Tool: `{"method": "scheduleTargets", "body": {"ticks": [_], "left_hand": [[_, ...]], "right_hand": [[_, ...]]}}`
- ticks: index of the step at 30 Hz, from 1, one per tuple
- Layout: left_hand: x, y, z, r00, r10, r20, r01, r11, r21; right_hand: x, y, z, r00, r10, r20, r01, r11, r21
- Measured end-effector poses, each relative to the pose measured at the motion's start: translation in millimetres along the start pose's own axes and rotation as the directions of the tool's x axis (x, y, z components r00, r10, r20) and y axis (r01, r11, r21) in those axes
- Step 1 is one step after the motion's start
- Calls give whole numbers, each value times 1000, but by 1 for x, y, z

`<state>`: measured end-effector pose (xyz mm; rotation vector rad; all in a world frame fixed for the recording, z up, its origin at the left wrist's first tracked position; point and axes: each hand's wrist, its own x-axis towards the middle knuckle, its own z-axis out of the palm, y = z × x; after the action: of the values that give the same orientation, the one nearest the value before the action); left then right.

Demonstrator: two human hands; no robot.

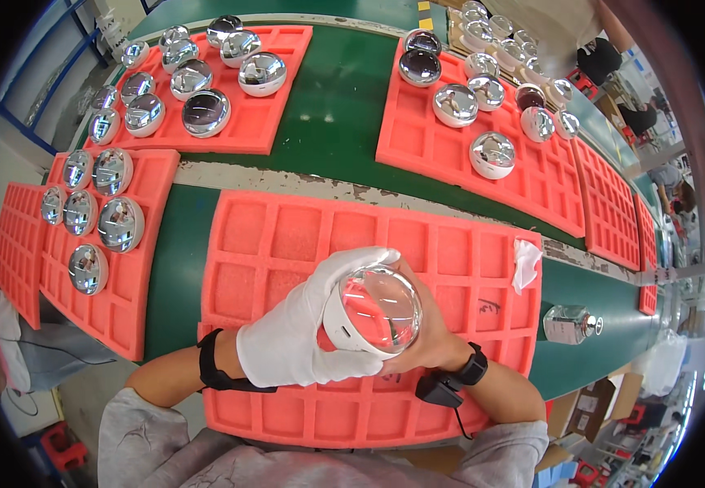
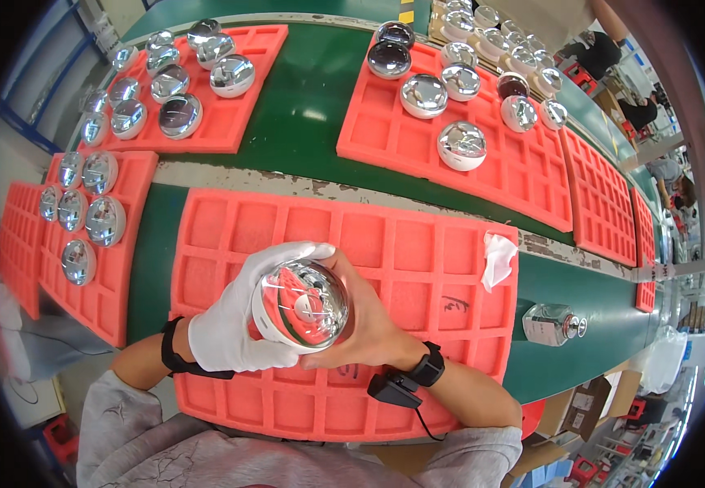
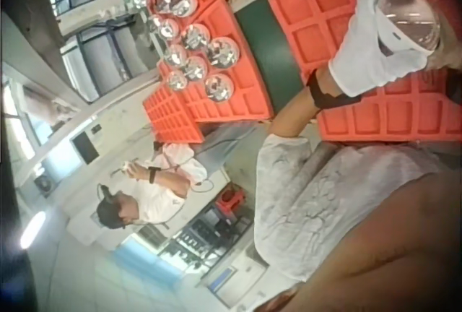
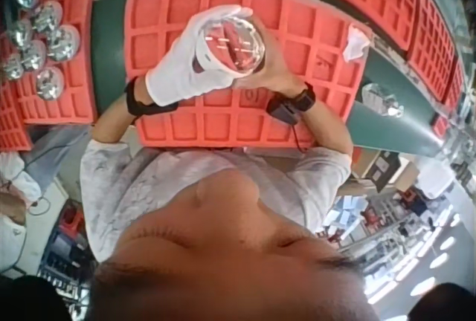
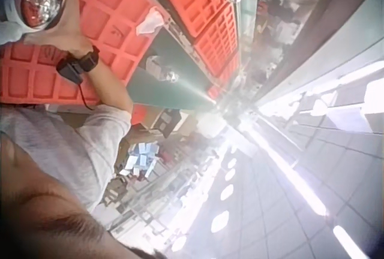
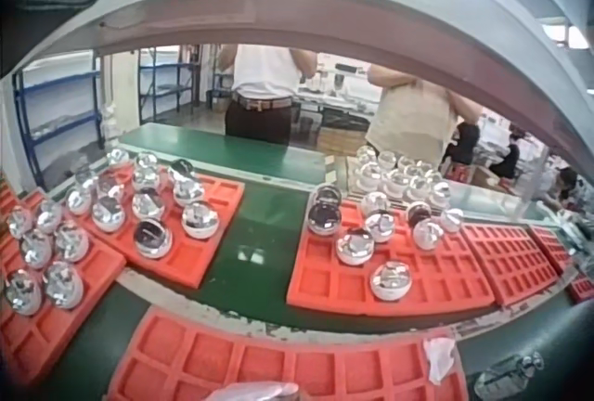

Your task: Inspecting and wiping reflective electronic components at a manual assembly station.

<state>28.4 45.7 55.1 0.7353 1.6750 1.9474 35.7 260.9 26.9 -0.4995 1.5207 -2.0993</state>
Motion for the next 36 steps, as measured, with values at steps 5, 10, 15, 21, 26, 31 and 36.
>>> {"method": "scheduleTargets", "body": {"ticks": [5, 10, 15, 21, 26, 31, 36], "left_hand": [[0, 2, 5, 994, -21, -104, 16, 999, -50], [2, 5, 3, 979, -123, -164, 133, 990, 47], [2, 0, -4, 993, -30, -112, 35, 998, 50], [2, -6, -7, 996, 11, -91, -7, 999, 40], [5, -2, -8, 994, -76, -81, 55, 971, -234], [7, 11, -16, 999, -43, 30, 37, 983, 180], [10, 8, -14, 997, 49, 66, -78, 818, 569]], "right_hand": [[3, -1, 6, 998, 22, -63, -24, 999, -44], [4, 8, 7, 997, 0, -80, -14, 986, -168], [6, 3, 9, 995, 31, -92, -55, 961, -271], [7, 4, 9, 977, 125, -170, -150, 979, -141], [9, -3, 4, 989, 67, -130, -73, 996, -46], [13, -14, -2, 973, 230, -4, -230, 972, -58], [-4, -34, 9, 944, 322, -76, -329, 938, -106]]}}
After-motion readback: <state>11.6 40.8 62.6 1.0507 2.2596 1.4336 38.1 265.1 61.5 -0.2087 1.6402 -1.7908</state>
